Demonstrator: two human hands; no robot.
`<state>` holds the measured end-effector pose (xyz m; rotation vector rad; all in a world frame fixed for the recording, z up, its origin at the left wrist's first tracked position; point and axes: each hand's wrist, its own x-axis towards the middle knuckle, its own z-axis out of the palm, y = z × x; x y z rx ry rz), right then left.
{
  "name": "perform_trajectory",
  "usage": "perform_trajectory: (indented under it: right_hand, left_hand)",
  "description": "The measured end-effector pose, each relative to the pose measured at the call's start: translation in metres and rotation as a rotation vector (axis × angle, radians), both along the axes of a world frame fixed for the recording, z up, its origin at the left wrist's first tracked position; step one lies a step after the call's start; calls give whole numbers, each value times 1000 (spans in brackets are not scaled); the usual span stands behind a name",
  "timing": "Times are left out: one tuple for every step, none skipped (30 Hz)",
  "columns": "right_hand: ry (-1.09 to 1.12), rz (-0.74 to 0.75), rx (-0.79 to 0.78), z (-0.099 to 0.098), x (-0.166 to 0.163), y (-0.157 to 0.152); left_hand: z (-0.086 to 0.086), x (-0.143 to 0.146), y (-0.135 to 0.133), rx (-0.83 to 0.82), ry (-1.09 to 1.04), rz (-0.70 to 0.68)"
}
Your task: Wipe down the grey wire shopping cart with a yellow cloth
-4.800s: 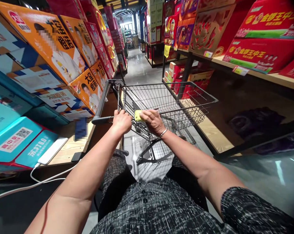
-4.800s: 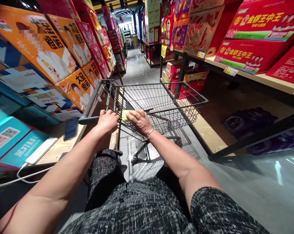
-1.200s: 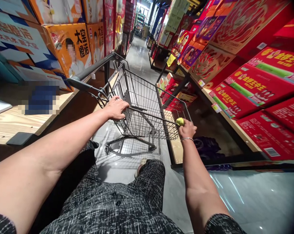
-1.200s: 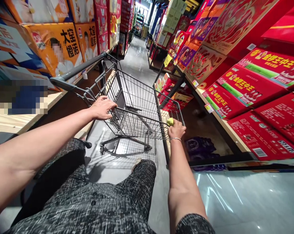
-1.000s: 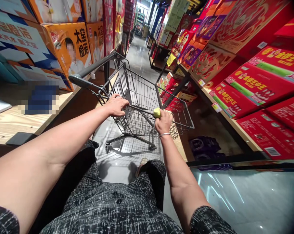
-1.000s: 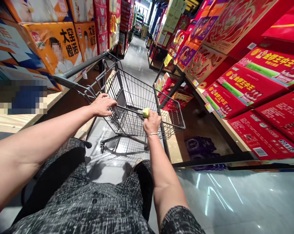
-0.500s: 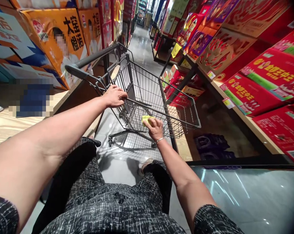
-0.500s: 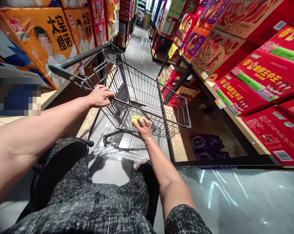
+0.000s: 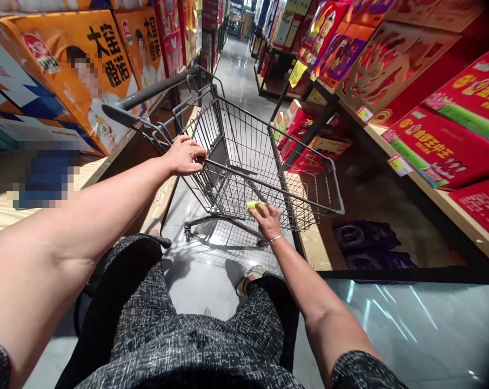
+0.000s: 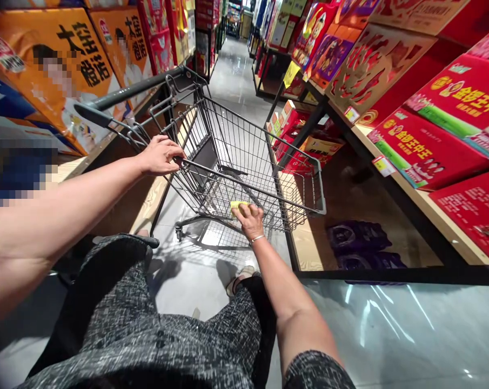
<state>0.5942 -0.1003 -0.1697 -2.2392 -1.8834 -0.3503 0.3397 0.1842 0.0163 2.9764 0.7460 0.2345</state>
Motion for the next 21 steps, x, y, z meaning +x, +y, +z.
perform_trajectory:
  right_hand:
    - [-13,-17,67,19,5,3]
    - [-26,-42,134,37,9,6]
    - [-37,-71,193,53,13,8]
    - [-49,-98,239,66,16,10]
    - [-61,-118,271,75,19,12]
    - [-72,-127,286,79,20,13]
    - [-80,-125,286,78,21,14]
    - [-83,-114,275,71,21,14]
    - [-82,-98,254,60,20,13]
    - [-73,-85,226,45,19,11]
    - [-60,-80,188,28,19,8]
    - [-45,-88,138,10,19,5]
    - [-30,-105,79,-7,18,0]
    - [-18,-121,18,-24,18,-5]
    - [-9,-135,-33,-38,18,-11]
    - [-4,-143,-70,-49,18,-16]
    - [-2,-143,-92,-57,18,-20]
    - [-2,-139,-98,-61,18,-23]
    - [-4,-130,-95,-61,19,-25]
    - [-8,-120,-90,-58,19,-26]
    - [-14,-108,-86,-50,20,-25]
  left_hand:
    - [1,3,-2,11,17,18]
    - [2,6,-5,27,34,31]
    - [4,11,-10,44,45,40]
    - [4,17,-17,58,50,38]
    - [5,24,-25,67,51,20]
    - [4,33,-34,63,44,-8]
    - [3,42,-44,45,41,-43]
    - [1,52,-55,23,49,-87]
    - [-2,61,-64,3,61,-131]
    - [-5,70,-73,-18,69,-163]
    - [-9,78,-81,-38,80,-186]
    - [-13,85,-87,-52,91,-198]
    - [-17,90,-91,-55,85,-192]
    - [-21,95,-94,-59,70,-175]
    - [-24,98,-95,-69,49,-151]
    - [-26,100,-96,-86,25,-126]
    - [-27,101,-95,-111,3,-108]
    - [-28,102,-93,-139,-12,-100]
    - [-28,102,-91,-164,-23,-100]
    - [-29,102,-89,-181,-32,-104]
    - [-29,101,-86,-188,-43,-108]
